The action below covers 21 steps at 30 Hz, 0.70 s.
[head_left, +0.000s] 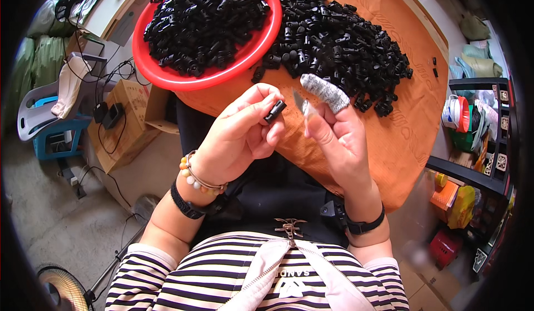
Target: Trimming excess plastic flash from small black shoe components using a small craft blade.
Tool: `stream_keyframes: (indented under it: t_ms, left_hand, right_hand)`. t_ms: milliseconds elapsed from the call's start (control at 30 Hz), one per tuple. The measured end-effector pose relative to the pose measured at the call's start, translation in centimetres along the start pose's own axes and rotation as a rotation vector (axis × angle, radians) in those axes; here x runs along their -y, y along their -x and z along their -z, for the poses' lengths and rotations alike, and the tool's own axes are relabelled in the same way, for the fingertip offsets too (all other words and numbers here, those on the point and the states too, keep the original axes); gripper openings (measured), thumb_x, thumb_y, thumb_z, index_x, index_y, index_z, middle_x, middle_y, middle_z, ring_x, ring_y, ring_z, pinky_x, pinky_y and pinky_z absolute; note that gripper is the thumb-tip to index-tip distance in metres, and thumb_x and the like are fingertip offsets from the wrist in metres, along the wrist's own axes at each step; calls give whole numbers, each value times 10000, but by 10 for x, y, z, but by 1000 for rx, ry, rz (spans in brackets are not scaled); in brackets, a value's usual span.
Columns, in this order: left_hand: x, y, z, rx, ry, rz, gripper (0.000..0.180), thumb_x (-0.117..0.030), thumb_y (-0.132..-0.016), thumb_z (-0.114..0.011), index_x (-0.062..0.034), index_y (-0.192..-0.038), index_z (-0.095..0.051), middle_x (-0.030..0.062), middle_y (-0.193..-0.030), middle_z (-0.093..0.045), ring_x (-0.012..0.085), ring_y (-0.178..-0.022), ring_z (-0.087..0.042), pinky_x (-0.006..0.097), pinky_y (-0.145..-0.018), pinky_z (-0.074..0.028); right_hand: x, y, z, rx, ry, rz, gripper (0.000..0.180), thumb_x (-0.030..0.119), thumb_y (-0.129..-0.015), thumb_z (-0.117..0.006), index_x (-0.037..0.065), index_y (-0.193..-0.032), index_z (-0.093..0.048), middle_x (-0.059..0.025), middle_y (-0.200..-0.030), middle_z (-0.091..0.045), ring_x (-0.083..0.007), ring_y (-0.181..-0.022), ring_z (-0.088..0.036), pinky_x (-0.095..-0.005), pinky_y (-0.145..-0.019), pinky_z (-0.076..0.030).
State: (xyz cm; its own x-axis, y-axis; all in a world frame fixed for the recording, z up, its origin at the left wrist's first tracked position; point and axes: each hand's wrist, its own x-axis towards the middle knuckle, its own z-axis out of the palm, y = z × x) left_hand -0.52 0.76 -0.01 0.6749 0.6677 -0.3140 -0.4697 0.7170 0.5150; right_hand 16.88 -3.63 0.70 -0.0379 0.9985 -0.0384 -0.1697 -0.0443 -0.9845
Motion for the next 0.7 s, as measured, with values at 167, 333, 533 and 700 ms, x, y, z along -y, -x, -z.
stream_keyframes:
  t_ms: [167,333,533,700]
  left_hand:
    - [1,0,1,1,52,-5,155,-248,-940,-445,-108,-1003,-469,10,-646,-489,53,-487,-366,186,-431,-262]
    - [1,1,-1,-21,58,6,153,-250,-937,-459,-108,-991,-476,-6,-648,-486,34,-516,-380,180,-432,-240]
    - [1,1,0,9,48,5,150,-255,-937,-462,-110,-973,-473,-16,-644,-486,24,-525,-388,176,-433,-242]
    - [1,1,-1,4,53,11,130,-238,-939,-462,-113,-975,-457,-18,-669,-491,22,-531,-391,164,-433,-251]
  right_hand:
    - [0,11,-5,4,161,-40,425,109,-854,-612,2,-1237,-464,21,-757,-554,-16,-663,-459,-160,-600,-379]
    - [-3,10,-9,15,203,5,404,104,-841,-622,1,-1208,-486,-33,-791,-616,-28,-653,-503,-180,-586,-416]
    - [0,8,-12,17,226,50,359,97,-836,-624,9,-1166,-512,-64,-842,-647,-31,-662,-531,-187,-580,-433]
    - [4,8,-9,35,235,-7,350,82,-832,-626,12,-1157,-518,-55,-836,-646,-24,-668,-529,-179,-580,-428]
